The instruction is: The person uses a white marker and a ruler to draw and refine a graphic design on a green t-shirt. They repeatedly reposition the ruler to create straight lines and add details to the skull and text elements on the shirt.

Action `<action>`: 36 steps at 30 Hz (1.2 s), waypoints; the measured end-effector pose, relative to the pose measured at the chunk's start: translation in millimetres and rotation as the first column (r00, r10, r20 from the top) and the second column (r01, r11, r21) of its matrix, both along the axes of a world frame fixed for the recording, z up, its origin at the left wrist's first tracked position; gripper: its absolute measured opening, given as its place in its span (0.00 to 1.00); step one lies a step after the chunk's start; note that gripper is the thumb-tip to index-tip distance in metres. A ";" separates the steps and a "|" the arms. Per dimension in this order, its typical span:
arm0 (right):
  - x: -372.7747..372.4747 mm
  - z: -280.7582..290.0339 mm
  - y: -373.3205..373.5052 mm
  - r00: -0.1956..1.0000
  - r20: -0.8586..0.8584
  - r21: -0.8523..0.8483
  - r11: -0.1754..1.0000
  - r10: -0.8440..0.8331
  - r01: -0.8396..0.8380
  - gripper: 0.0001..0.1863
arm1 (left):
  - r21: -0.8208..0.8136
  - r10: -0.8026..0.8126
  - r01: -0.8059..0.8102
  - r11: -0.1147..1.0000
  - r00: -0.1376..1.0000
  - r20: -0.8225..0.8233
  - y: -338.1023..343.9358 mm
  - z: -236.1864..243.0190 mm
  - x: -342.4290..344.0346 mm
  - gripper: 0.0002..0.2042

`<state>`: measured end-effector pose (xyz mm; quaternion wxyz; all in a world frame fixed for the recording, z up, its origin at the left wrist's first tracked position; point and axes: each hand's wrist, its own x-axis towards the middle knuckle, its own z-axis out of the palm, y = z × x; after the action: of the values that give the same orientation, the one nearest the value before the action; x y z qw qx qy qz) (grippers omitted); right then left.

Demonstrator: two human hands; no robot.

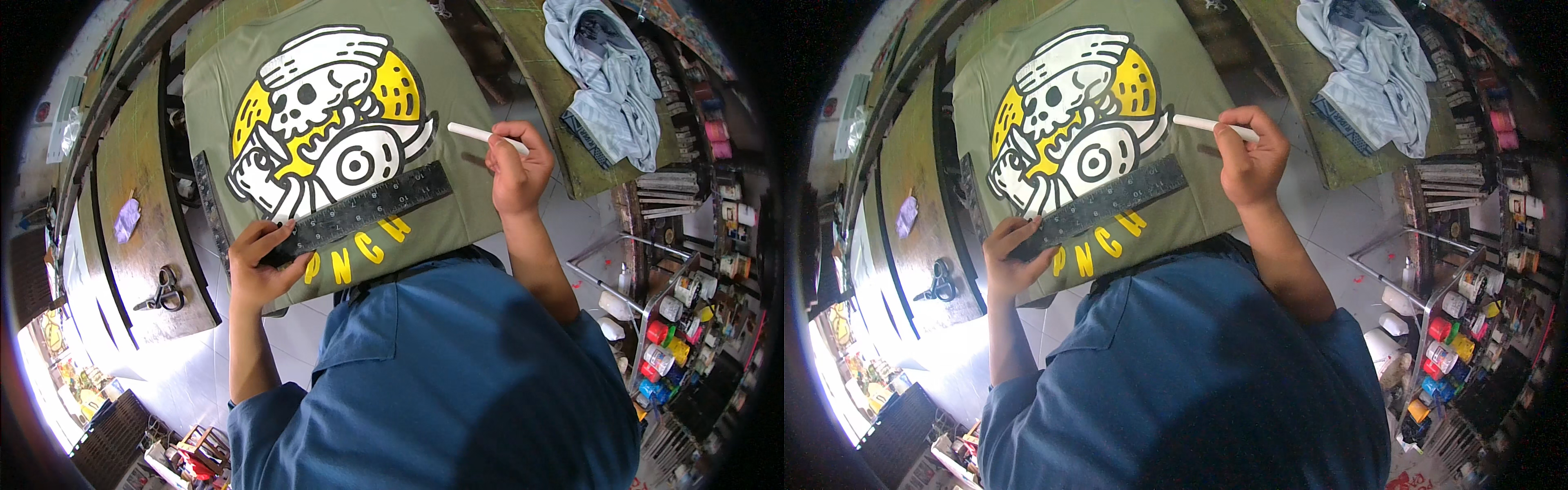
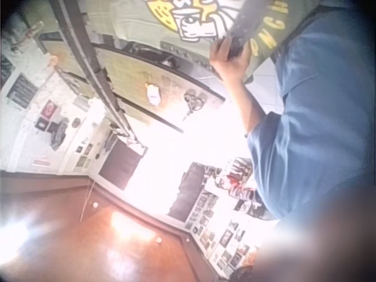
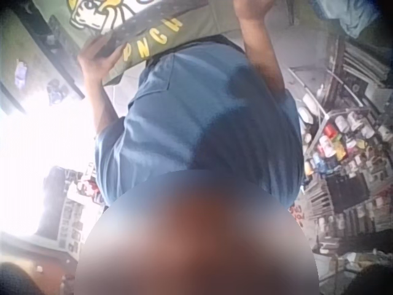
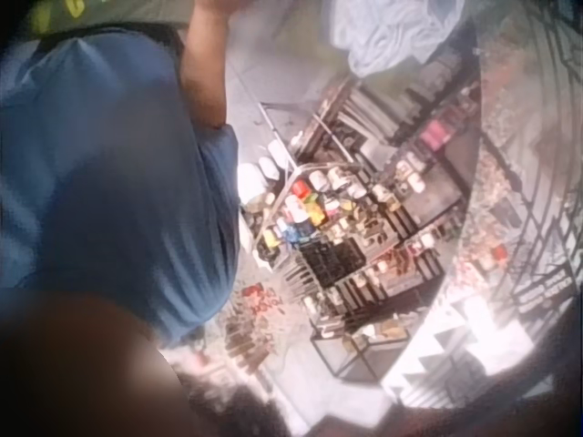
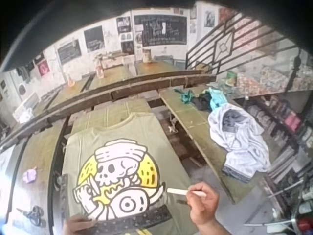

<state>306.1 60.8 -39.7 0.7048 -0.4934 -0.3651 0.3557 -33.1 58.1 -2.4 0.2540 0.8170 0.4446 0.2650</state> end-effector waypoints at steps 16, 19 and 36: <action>0.9 -1.1 2.1 1.000 0.027 -0.003 1.000 0.007 -0.007 0.02 | -0.017 0.034 -0.033 0.999 0.999 0.031 -5.4 -2.6 4.4 0.19; 0.8 -0.8 1.6 0.999 0.035 -0.013 1.000 0.006 -0.005 0.02 | 0.021 0.052 -0.053 0.998 0.998 0.041 -7.3 -3.1 7.5 0.19; -0.2 -0.2 1.7 0.998 0.060 0.004 1.000 0.009 -0.009 0.01 | -0.057 0.069 -0.068 0.996 0.998 0.007 -22.5 0.0 10.8 0.21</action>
<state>305.9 62.5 -39.9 0.6931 -0.5005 -0.3892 0.3431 -22.3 35.6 -2.5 0.2698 0.7927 0.4786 0.2643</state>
